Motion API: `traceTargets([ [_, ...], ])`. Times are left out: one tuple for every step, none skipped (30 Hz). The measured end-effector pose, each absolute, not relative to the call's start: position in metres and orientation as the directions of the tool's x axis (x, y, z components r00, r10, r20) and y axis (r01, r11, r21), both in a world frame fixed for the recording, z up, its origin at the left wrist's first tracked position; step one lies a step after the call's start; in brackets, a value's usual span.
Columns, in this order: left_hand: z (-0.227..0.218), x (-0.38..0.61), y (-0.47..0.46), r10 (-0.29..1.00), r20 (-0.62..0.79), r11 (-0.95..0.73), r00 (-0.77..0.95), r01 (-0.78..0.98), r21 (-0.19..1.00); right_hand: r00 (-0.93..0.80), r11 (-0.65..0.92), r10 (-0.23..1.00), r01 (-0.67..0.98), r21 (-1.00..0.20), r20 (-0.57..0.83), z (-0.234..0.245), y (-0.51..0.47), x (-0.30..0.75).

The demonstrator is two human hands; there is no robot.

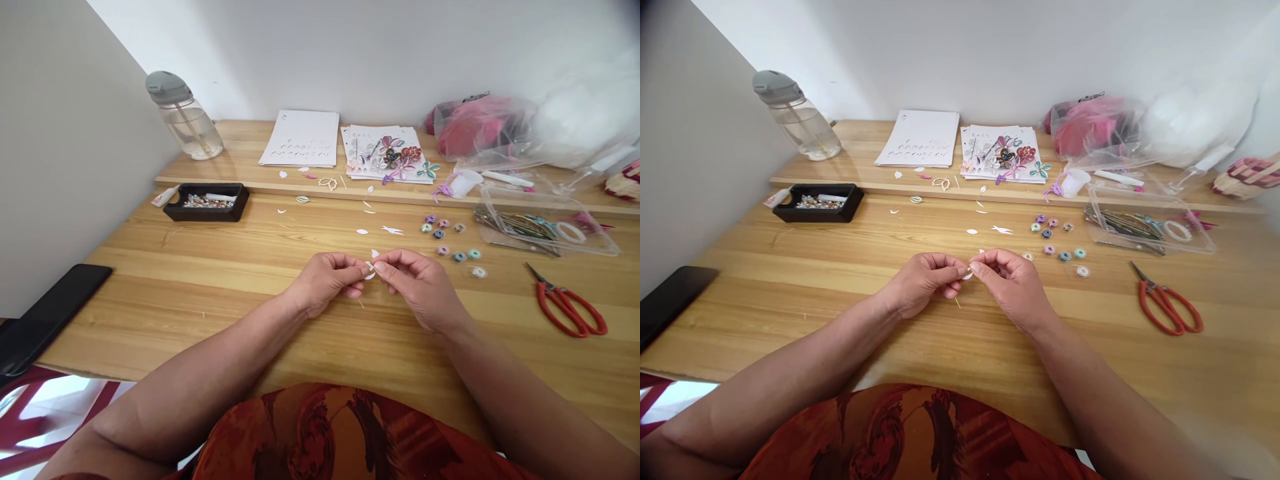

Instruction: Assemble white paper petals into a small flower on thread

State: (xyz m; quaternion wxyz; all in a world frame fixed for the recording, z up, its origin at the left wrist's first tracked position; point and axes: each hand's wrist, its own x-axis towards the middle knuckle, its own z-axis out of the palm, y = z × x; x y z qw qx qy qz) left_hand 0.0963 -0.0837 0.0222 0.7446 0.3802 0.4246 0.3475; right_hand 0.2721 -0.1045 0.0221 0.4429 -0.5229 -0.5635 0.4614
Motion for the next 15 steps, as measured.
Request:
traceTargets([
  [0.0221,0.0964,-0.0837,0.842,-0.369,0.470,0.394,-0.200,0.860,-0.067,0.032,0.998,0.184,-0.982,0.020,0.0213,-0.1045,0.2722],
  [0.0219,0.0964,-0.0838,0.844,-0.369,0.470,0.389,-0.204,0.859,-0.072,0.037,0.997,0.191,-0.981,0.024,0.0206,-0.1045,0.2722],
  [0.0215,0.0964,-0.0838,0.846,-0.371,0.470,0.383,-0.209,0.857,-0.073,0.042,0.997,0.201,-0.979,0.027,0.0200,-0.1047,0.2721],
  [0.0210,0.0963,-0.0837,0.847,-0.372,0.471,0.380,-0.213,0.856,-0.069,0.046,0.997,0.211,-0.976,0.032,0.0196,-0.1049,0.2719],
  [0.0204,0.0961,-0.0837,0.847,-0.372,0.472,0.380,-0.216,0.854,-0.064,0.049,0.997,0.220,-0.974,0.036,0.0194,-0.1050,0.2717],
  [0.0199,0.0959,-0.0835,0.845,-0.371,0.474,0.385,-0.219,0.853,-0.059,0.050,0.998,0.224,-0.973,0.038,0.0194,-0.1052,0.2714],
  [0.0194,0.0957,-0.0834,0.842,-0.368,0.477,0.394,-0.225,0.850,-0.053,0.047,0.998,0.223,-0.974,0.037,0.0195,-0.1053,0.2711],
  [0.0190,0.0955,-0.0831,0.839,-0.365,0.480,0.404,-0.234,0.845,-0.047,0.042,0.998,0.217,-0.975,0.032,0.0197,-0.1053,0.2709],
  [0.0189,0.0955,-0.0829,0.836,-0.362,0.485,0.412,-0.247,0.839,-0.040,0.033,0.999,0.208,-0.978,0.025,0.0200,-0.1053,0.2707],
  [0.0191,0.0956,-0.0826,0.834,-0.362,0.492,0.417,-0.261,0.831,-0.035,0.022,0.999,0.200,-0.980,0.015,0.0204,-0.1052,0.2706],
  [0.0196,0.0958,-0.0824,0.830,-0.368,0.501,0.419,-0.273,0.821,-0.032,0.013,0.999,0.193,-0.981,0.007,0.0207,-0.1051,0.2705],
  [0.0204,0.0962,-0.0822,0.826,-0.379,0.513,0.417,-0.280,0.811,-0.031,0.006,1.000,0.187,-0.982,0.000,0.0210,-0.1050,0.2705],
  [0.0214,0.0966,-0.0820,0.822,-0.392,0.525,0.413,-0.284,0.802,-0.032,0.003,0.999,0.183,-0.983,-0.003,0.0213,-0.1049,0.2704],
  [0.0224,0.0969,-0.0819,0.817,-0.405,0.537,0.410,-0.286,0.794,-0.034,0.000,0.999,0.180,-0.984,-0.006,0.0216,-0.1048,0.2704],
  [0.0233,0.0971,-0.0819,0.812,-0.416,0.547,0.409,-0.284,0.787,-0.036,-0.002,0.999,0.175,-0.985,-0.008,0.0220,-0.1048,0.2703],
])
